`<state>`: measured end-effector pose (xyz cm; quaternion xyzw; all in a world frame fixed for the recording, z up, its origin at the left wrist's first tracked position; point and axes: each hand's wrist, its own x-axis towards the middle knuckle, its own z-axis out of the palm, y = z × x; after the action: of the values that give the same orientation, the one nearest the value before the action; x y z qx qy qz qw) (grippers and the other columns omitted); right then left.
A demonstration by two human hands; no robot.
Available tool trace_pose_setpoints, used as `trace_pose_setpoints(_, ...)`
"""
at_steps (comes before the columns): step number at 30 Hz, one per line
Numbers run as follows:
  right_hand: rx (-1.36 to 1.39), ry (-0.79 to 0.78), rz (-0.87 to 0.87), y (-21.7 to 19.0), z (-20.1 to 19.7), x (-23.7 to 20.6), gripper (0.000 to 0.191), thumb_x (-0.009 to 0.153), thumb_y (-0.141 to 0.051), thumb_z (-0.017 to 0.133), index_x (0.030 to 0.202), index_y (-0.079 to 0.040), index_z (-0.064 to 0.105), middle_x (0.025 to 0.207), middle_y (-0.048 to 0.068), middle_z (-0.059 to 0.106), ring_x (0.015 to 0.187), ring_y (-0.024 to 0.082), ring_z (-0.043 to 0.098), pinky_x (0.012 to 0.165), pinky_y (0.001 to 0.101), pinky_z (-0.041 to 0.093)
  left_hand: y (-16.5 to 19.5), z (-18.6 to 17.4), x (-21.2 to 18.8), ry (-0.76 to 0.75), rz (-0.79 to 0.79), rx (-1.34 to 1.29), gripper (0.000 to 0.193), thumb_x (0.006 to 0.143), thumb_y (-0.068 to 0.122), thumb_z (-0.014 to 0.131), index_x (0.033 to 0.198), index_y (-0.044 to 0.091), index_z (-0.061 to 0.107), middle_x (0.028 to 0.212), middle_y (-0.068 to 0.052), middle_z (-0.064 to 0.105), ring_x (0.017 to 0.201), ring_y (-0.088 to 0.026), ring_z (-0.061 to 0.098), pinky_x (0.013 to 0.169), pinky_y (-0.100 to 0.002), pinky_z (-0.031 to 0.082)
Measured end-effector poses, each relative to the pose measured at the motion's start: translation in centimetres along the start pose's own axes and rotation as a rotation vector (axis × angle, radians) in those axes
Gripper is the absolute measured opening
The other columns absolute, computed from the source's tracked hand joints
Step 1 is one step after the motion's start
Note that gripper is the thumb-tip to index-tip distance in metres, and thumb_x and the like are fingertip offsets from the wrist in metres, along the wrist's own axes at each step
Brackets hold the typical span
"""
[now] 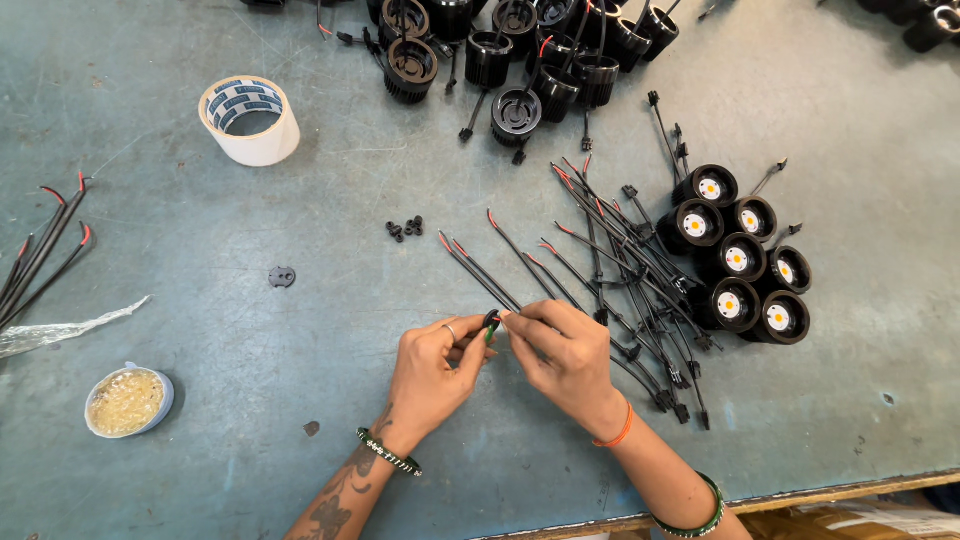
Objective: The person repeatedly picks small black plastic connectors and slides them onto the ends of black wires with red tips. They then place the prepared wires into a pile on the table. The process is repeated continuously throughout the clip.
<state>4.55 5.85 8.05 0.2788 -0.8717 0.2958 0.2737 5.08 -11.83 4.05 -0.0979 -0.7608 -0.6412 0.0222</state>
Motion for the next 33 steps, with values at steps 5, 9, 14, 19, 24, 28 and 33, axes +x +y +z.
trace_pose_setpoints(5,-0.119,-0.026,-0.083,-0.5,0.0,-0.1,0.013,0.082,-0.003,0.078,0.095,-0.005,0.075,0.083,0.002,0.066,0.068,0.019,0.062,0.059,0.0330,0.047,0.1,0.1,-0.2,0.066,-0.108,0.005,0.012,0.087,0.007,0.074,0.097,0.000,0.077,0.079,-0.009,0.080,0.069,-0.015,0.081,0.057,-0.025,0.062)
trace_pose_setpoints(9,-0.160,-0.052,-0.069,-0.7,0.3,-0.2,0.010,0.083,-0.004,0.079,0.091,-0.004,0.074,0.082,0.003,0.065,0.066,0.020,0.061,0.058,0.0340,0.046,0.0,0.5,-0.6,0.138,0.120,0.210,0.009,0.083,0.006,0.076,0.091,0.002,0.076,0.079,-0.007,0.077,0.063,-0.015,0.076,0.054,-0.026,0.059)
trace_pose_setpoints(14,0.005,-0.070,0.108,-0.5,0.5,-0.5,0.013,0.081,-0.003,0.078,0.093,-0.005,0.076,0.082,0.004,0.068,0.062,0.018,0.064,0.056,0.0287,0.049,-0.5,1.1,-1.1,0.150,0.320,0.411,0.011,0.083,0.007,0.079,0.091,0.004,0.073,0.075,-0.008,0.070,0.053,-0.023,0.067,0.048,-0.033,0.053)
trace_pose_setpoints(19,0.336,-0.118,0.410,0.7,0.7,-0.7,0.014,0.082,0.000,0.078,0.096,-0.004,0.079,0.084,0.003,0.075,0.064,0.009,0.066,0.057,0.0217,0.050,-0.5,1.1,-1.2,0.128,0.428,0.540,0.015,0.086,0.005,0.078,0.098,0.002,0.071,0.078,-0.008,0.069,0.054,-0.026,0.066,0.047,-0.036,0.052)
trace_pose_setpoints(24,0.691,-0.091,0.635,1.9,0.9,-1.6,0.017,0.085,0.000,0.079,0.101,0.000,0.071,0.085,0.002,0.071,0.073,0.005,0.064,0.066,0.0206,0.052,-0.6,1.1,-0.9,0.136,0.318,0.087,0.017,0.088,0.002,0.072,0.104,0.000,0.073,0.093,-0.007,0.074,0.074,-0.018,0.075,0.064,-0.030,0.060)
trace_pose_setpoints(28,0.758,-0.120,0.566,3.0,1.0,-2.3,0.010,0.086,0.002,0.077,0.095,0.003,0.074,0.092,0.004,0.073,0.080,0.008,0.068,0.069,0.0217,0.053,-2.3,0.6,0.1,-0.021,-0.137,-0.633,0.019,0.100,0.009,0.062,0.104,-0.003,0.077,0.095,-0.005,0.077,0.082,-0.009,0.075,0.074,-0.023,0.061)
trace_pose_setpoints(33,0.764,-0.183,0.512,2.2,1.0,-2.0,0.010,0.085,0.005,0.078,0.095,0.004,0.076,0.091,0.008,0.073,0.081,0.011,0.066,0.070,0.0246,0.051,-5.1,1.0,0.3,0.007,-0.241,-0.704,0.016,0.097,0.007,0.070,0.102,-0.005,0.078,0.087,-0.007,0.076,0.072,-0.010,0.068,0.068,-0.025,0.056)
